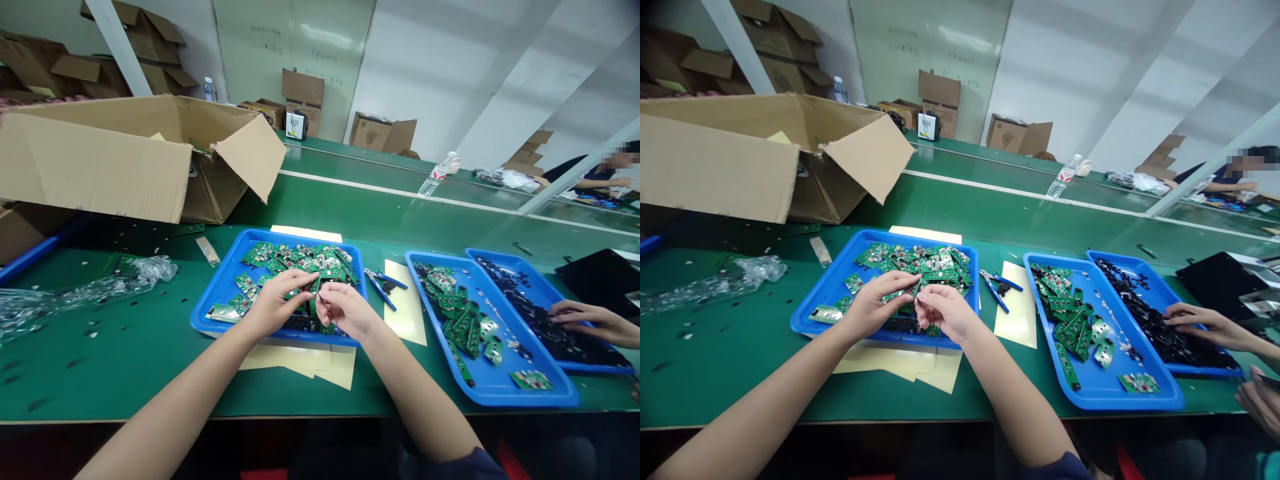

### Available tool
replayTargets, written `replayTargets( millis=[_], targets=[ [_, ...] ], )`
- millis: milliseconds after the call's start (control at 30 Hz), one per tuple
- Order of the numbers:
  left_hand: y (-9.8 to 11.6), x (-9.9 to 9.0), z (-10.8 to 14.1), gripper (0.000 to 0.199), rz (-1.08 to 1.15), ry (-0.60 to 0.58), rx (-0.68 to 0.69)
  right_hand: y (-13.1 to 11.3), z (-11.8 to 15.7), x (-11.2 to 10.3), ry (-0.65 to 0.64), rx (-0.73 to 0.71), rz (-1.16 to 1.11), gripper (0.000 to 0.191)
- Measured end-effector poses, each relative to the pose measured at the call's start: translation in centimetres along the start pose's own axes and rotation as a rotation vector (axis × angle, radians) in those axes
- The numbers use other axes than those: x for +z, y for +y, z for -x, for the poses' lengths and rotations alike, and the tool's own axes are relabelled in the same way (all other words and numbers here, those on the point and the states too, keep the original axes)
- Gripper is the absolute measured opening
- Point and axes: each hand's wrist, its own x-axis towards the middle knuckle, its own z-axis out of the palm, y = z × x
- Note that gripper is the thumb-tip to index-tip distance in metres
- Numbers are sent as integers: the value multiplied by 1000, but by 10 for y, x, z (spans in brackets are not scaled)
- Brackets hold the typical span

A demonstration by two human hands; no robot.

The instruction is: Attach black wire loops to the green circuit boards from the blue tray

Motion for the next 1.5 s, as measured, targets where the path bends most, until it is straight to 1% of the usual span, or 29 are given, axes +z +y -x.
replayTargets(
  millis=[67, 167, 267, 333, 467, 567, 667, 767, 900, 1033, 1100, 1167, 1333, 1433, 1500],
  targets=[
    [-2, 0, 1, 30, 5, -23, -17, 0, 0, 1, 18, -16, 23, 27],
    [-1, 0, 0, 32, 6, -85, 3, -1, 0, 3, 67, -31, 70, 28],
    [4, 0, -1, 34, 12, -184, 3, 0, -1, 4, 148, -97, 181, 30],
    [7, 0, -1, 35, 0, -217, -29, 0, -2, 5, 205, -146, 262, 30],
    [9, 2, -1, 38, -16, -184, -80, 1, -3, 8, 262, -151, 334, 28],
    [9, 4, 0, 41, -11, -155, -96, 1, -3, 9, 271, -117, 352, 23],
    [13, 5, 0, 38, -7, -156, -128, 2, -3, 8, 265, -93, 401, 19],
    [17, 7, 1, 34, 2, -150, -170, 3, -2, 8, 275, -115, 542, 14],
    [19, 7, 1, 32, 36, -140, -193, 4, 1, 9, 341, -212, 778, 11],
    [21, 7, 1, 30, 99, -143, -210, 3, 4, 11, 366, -236, 938, 11],
    [21, 7, 1, 29, 122, -141, -213, 3, 5, 11, 362, -237, 975, 10],
    [21, 8, 2, 28, 126, -135, -216, 2, 5, 11, 333, -225, 968, 10],
    [15, 10, 3, 27, 81, -112, -217, -1, 4, 7, 273, -198, 975, 8],
    [11, 10, 3, 27, 79, -110, -227, -1, 4, 6, 255, -223, 1029, 9],
    [9, 9, 4, 27, 90, -108, -229, 1, 3, 6, 270, -265, 1077, 10]
  ],
)
